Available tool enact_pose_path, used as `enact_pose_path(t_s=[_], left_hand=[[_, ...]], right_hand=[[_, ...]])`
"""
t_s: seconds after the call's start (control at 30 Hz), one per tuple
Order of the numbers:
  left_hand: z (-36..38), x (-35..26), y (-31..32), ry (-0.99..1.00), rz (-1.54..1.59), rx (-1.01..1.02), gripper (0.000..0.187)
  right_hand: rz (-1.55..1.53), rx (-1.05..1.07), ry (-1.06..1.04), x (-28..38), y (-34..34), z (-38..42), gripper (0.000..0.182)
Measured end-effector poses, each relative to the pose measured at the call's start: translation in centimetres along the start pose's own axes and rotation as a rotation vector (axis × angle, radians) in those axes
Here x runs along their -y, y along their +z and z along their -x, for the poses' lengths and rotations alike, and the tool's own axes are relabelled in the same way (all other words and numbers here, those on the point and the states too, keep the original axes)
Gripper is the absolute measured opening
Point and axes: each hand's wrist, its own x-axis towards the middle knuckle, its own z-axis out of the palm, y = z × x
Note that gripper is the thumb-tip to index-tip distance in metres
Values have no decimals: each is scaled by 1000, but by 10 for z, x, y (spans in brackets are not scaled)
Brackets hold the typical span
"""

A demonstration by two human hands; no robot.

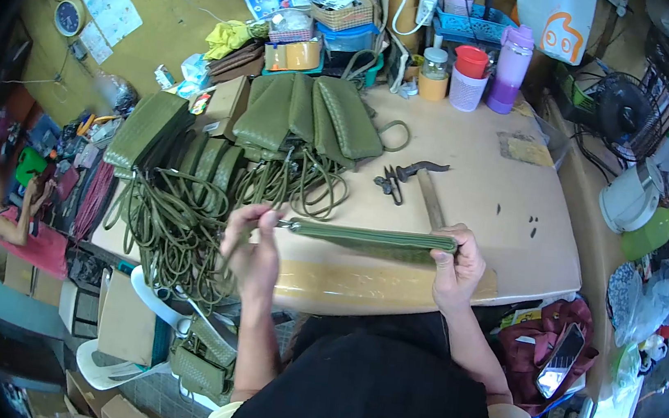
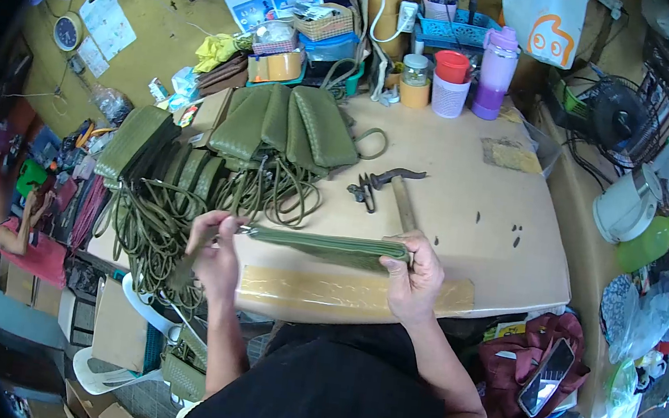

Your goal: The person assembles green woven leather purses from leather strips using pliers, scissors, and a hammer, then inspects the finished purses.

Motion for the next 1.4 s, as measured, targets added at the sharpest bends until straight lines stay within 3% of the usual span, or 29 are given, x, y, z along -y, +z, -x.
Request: enact_pose_path(t_s=[0.07, 0.13, 0.3, 0.37, 0.4, 0.67, 0.73, 0.77, 0.83, 0.87, 0.93, 0.97, 1.03, 1.4], left_hand=[[1, 13, -5, 24, 57, -32, 11], [-2, 6, -10, -170, 174, -29, 14], [-5, 9, -6, -376, 428, 45, 31], [3, 14, -10, -622, 664, 304, 41], [6, 20, -8, -611, 658, 385, 44], [17, 22, -9, -636, 616, 340, 38], [16, 23, -10, -574, 537, 333, 36], [17, 22, -12, -512, 460, 326, 34], [24, 29, -10, -526, 378, 329, 33], [27, 34, -9, -540, 303, 338, 32], [34, 46, -9, -605, 310, 302, 32], [37, 51, -10, -635, 339, 269, 32], [44, 63, -13, -688, 403, 227, 32], [53, 76, -18, -707, 547, 261, 29]], right_hand=[[-27, 88, -91, -1, -2, 3, 13], [-71, 112, -31, 2, 0, 7, 16], [-119, 114, -14, 7, 1, -2, 18], [-127, 110, -9, 8, 2, -2, 18], [-136, 125, 2, 9, 3, 0, 18], [-25, 134, 53, 21, 4, -8, 18], [514, 288, -26, 32, -2, -15, 18], [508, 291, -21, 25, -7, -11, 18], [303, 456, 471, -3, -15, 2, 16], [299, 459, 473, -11, -16, 8, 16], [-129, 316, 875, -20, -16, 15, 14], [-131, 318, 875, -22, -14, 17, 14], [-186, 210, 672, -22, -6, 23, 13], [-61, 225, 700, -38, 6, 15, 13]])
